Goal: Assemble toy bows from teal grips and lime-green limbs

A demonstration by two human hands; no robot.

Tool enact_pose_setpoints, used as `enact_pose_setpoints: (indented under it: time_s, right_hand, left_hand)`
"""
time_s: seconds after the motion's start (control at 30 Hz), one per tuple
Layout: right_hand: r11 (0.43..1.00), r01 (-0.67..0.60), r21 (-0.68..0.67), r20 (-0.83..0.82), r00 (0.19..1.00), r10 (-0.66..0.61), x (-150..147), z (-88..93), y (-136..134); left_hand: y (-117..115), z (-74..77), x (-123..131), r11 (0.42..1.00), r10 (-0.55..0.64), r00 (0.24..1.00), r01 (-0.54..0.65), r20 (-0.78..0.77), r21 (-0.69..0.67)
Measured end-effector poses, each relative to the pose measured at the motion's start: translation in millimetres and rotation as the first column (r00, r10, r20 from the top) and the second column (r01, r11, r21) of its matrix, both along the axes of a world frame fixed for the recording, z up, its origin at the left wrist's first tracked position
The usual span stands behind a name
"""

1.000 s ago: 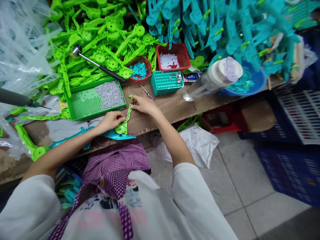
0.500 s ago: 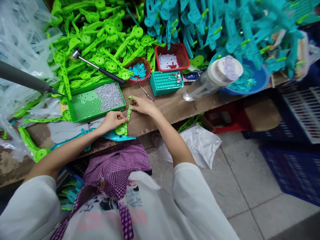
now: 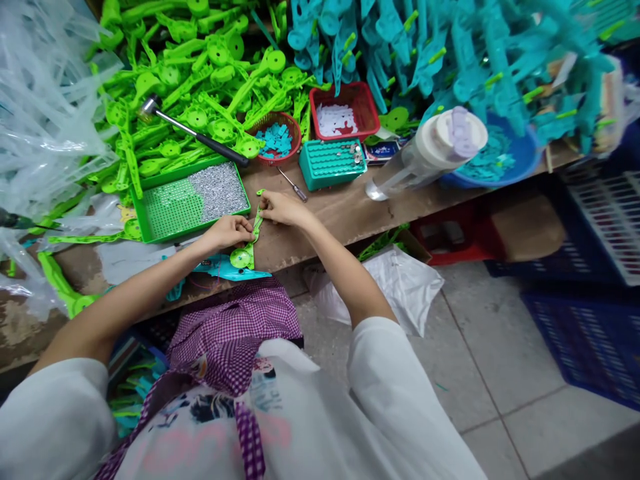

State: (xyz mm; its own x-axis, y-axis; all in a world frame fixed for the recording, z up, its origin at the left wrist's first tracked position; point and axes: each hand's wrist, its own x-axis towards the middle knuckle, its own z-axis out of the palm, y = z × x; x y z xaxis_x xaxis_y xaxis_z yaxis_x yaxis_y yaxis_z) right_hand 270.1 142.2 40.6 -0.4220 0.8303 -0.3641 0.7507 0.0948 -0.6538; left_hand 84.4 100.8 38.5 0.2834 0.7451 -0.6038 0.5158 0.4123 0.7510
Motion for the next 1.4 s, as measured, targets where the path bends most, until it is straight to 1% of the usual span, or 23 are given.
enact_pose_setpoints:
  time_s: [0.1,0.17,0.2,0.23,0.3,0.37,0.43,0.5,0.6,0.67,0.73,0.83,1.0,1.13,1.17,1.23,1.33,1.4]
  right_hand:
    - [0.995,0.092,0.037,-0.153,0.984,-0.085,1.8,-5.3,-14.8]
    - [0.984,0.166,0.058,-0.289,0.947,-0.142,0.7,-8.4,-33.0]
    - [0.981,0.184,0.053,-0.331,0.930,-0.157,-0.9,-9.8,-42.5]
    - [0.981,0.189,0.043,-0.345,0.924,-0.163,-3.1,-11.1,-51.1]
    - [0.983,0.181,0.031,-0.306,0.938,-0.163,-8.3,-13.1,-62.0]
    - [0.987,0.159,0.040,-0.238,0.960,-0.145,-12.5,-14.1,-63.0]
    - [0.992,0.118,0.038,-0.185,0.977,-0.109,-13.7,-14.1,-57.1]
    - [0.997,0.069,0.020,-0.169,0.983,-0.065,-11.9,-13.8,-49.6]
    - [0.998,-0.007,-0.059,-0.276,0.961,-0.009,-6.5,-14.4,-43.5]
    - [0.994,-0.037,-0.102,-0.348,0.937,-0.001,-3.8,-15.8,-43.3]
    - [0.995,-0.027,-0.094,-0.342,0.940,-0.007,-3.3,-17.5,-44.0]
    - [0.998,-0.002,-0.064,-0.277,0.961,-0.016,-5.3,-18.8,-43.6]
    - [0.995,-0.013,-0.094,-0.229,0.973,-0.009,-9.4,-16.7,-38.9]
    - [0.999,-0.014,-0.032,-0.184,0.983,0.008,-9.4,-15.3,-40.9]
    - [1.000,-0.010,-0.016,-0.198,0.980,0.007,-8.5,-15.6,-43.4]
    - [1.000,0.010,0.009,-0.276,0.961,-0.007,-5.7,-17.5,-51.2]
    - [0.992,0.097,0.077,-0.398,0.916,-0.059,-1.2,-21.7,-67.3]
    - [0.978,0.155,0.140,-0.413,0.907,-0.085,0.0,-23.8,-78.1]
  left_hand:
    - [-0.7,1.1,0.3,1.000,0.017,1.000,-0.017,0.003,-0.009]
    - [-1.3,0.4,-0.6,1.000,0.010,1.000,-0.010,0.016,0.004]
    - [-1.6,-0.5,-1.4,1.000,0.004,1.000,-0.004,0.024,0.012]
    - [-1.8,-1.7,-2.3,1.000,-0.002,0.999,0.002,0.034,0.016]
    - [-2.2,-4.8,-4.7,1.000,-0.009,0.998,0.009,0.060,0.009]
    - [-2.5,-8.3,-7.3,1.000,-0.010,0.995,0.011,0.096,-0.006]
    - [-2.9,-11.6,-9.6,1.000,-0.006,0.991,0.009,0.133,-0.021]
    - [-3.5,-14.1,-11.0,1.000,0.002,0.986,0.003,0.167,-0.028]
    - [-4.4,-15.6,-11.2,0.999,0.012,0.980,-0.004,0.198,-0.040]
    - [-4.9,-15.0,-10.5,0.999,0.016,0.980,-0.008,0.200,-0.041]
    - [-5.4,-13.5,-9.7,0.999,0.021,0.980,-0.015,0.198,-0.032]
    - [-5.7,-12.0,-9.4,1.000,0.018,0.981,-0.015,0.195,-0.012]
    - [-5.0,-15.3,-11.2,0.999,-0.028,0.980,0.024,0.195,0.024]
    - [-4.1,-17.4,-12.6,0.998,-0.041,0.982,0.032,0.183,0.053]
    - [-3.8,-17.3,-12.9,0.999,-0.038,0.980,0.031,0.193,0.040]
    - [-3.2,-16.4,-13.8,1.000,-0.021,0.975,0.023,0.223,-0.006]
    - [-2.1,-14.9,-15.7,0.998,-0.001,0.967,0.018,0.256,-0.061]
    - [-1.6,-14.2,-17.0,0.997,0.003,0.965,0.017,0.262,-0.074]
